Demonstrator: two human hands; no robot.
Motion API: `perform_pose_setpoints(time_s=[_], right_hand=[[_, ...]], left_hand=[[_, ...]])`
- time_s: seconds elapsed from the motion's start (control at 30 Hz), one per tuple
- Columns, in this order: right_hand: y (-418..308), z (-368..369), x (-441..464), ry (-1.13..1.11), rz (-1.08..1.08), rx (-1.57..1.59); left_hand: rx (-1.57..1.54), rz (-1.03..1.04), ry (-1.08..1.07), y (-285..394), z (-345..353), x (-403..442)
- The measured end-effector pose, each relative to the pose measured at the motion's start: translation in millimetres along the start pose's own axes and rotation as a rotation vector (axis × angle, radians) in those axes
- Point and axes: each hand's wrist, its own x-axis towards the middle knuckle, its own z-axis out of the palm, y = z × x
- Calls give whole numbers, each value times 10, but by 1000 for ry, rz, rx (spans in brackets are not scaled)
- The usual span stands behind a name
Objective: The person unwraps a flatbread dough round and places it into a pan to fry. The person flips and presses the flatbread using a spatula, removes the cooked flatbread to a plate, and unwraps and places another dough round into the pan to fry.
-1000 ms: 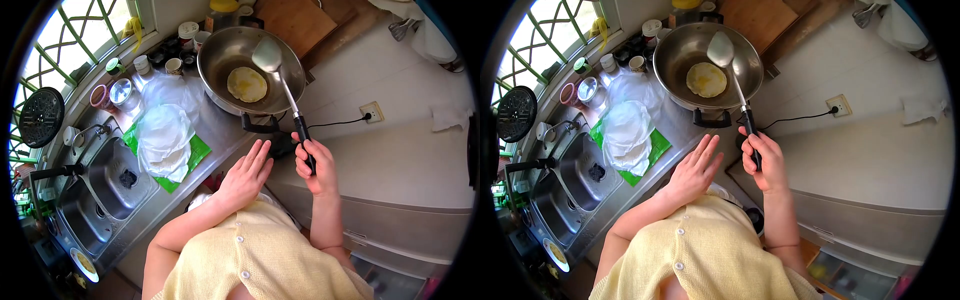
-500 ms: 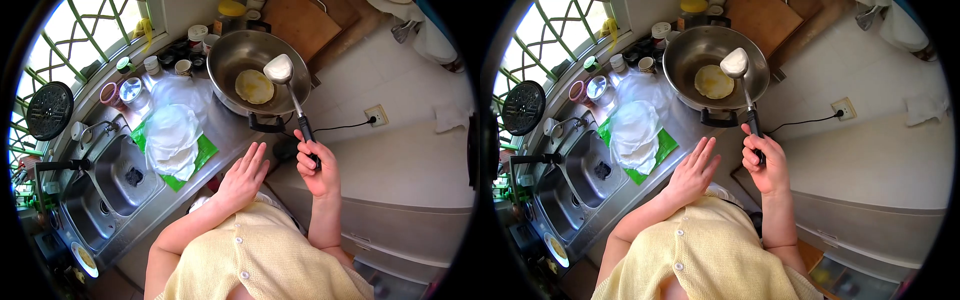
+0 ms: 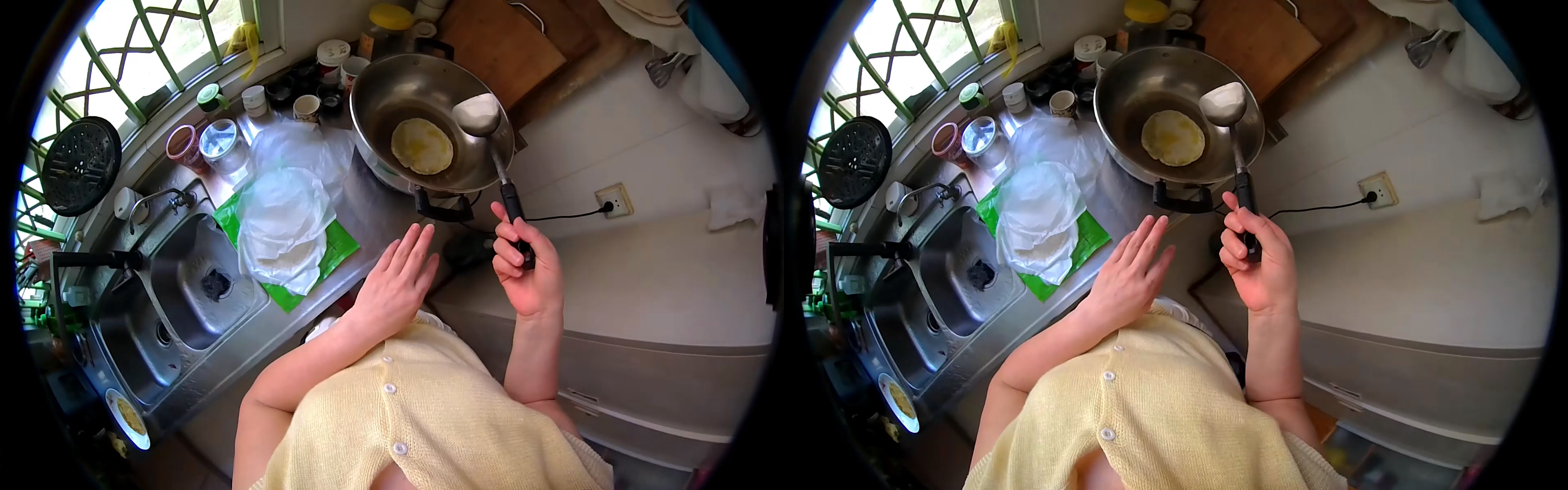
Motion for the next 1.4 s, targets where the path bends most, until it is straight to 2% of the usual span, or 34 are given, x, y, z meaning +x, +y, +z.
perform_pose_setpoints(time_s=[0.3,0.53,1.07,1.17,1.27,1.4], right_hand=[[66,284,-8,-43,121,35],[177,604,140,-35,211,-19],[294,865,301,-47,275,-46],[308,915,272,-9,252,-81],[398,997,297,24,223,-97],[727,1120,386,61,166,-77]], left_hand=[[-3,-21,35,-41,17,23],[-62,-132,165,-106,117,-46],[-140,-277,258,-137,242,-184],[-181,-357,330,-124,280,-175],[-160,-532,376,-207,287,-233],[-126,-749,283,-444,428,-447]])
